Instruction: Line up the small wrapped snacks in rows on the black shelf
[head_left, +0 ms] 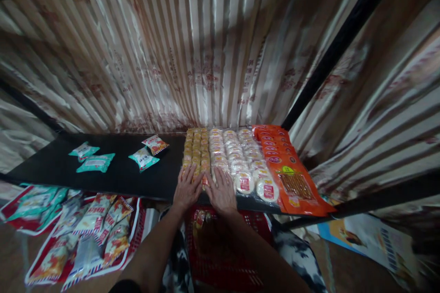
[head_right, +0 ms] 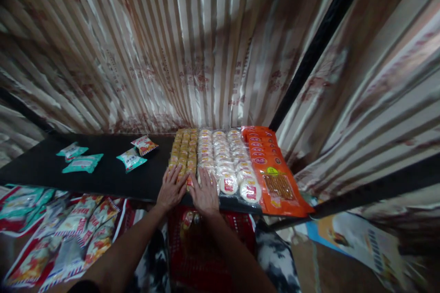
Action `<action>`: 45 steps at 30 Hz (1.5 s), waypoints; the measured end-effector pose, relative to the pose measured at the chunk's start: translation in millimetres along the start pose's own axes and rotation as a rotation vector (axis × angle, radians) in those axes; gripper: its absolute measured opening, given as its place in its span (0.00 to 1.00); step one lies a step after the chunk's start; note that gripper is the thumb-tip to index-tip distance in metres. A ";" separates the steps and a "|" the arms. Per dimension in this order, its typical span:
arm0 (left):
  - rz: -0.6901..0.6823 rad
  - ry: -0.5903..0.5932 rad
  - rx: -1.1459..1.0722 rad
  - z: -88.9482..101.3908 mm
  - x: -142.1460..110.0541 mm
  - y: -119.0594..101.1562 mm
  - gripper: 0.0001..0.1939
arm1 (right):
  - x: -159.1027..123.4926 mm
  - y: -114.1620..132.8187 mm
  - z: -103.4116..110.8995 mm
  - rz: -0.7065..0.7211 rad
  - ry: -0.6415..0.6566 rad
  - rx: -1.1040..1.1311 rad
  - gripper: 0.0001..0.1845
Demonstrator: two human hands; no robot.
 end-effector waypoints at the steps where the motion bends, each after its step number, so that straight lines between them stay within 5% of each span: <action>1: 0.001 0.000 0.000 0.3 -0.1 0.3 0.25 | 0.2 0.2 0.2 0.000 -0.004 0.002 0.26; 45: -0.004 -0.027 -0.082 -2.7 -1.4 4.6 0.27 | 1.7 0.8 -3.5 0.018 0.011 -0.064 0.25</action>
Point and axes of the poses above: each hand's wrist, its own x-axis towards the middle knuckle, its own z-axis out of the back of the hand, y = z × x, the point moved 7 cm from there along x, towards the middle knuckle, and after that the axes turned 8 degrees about -x, right-handed, at the moved point
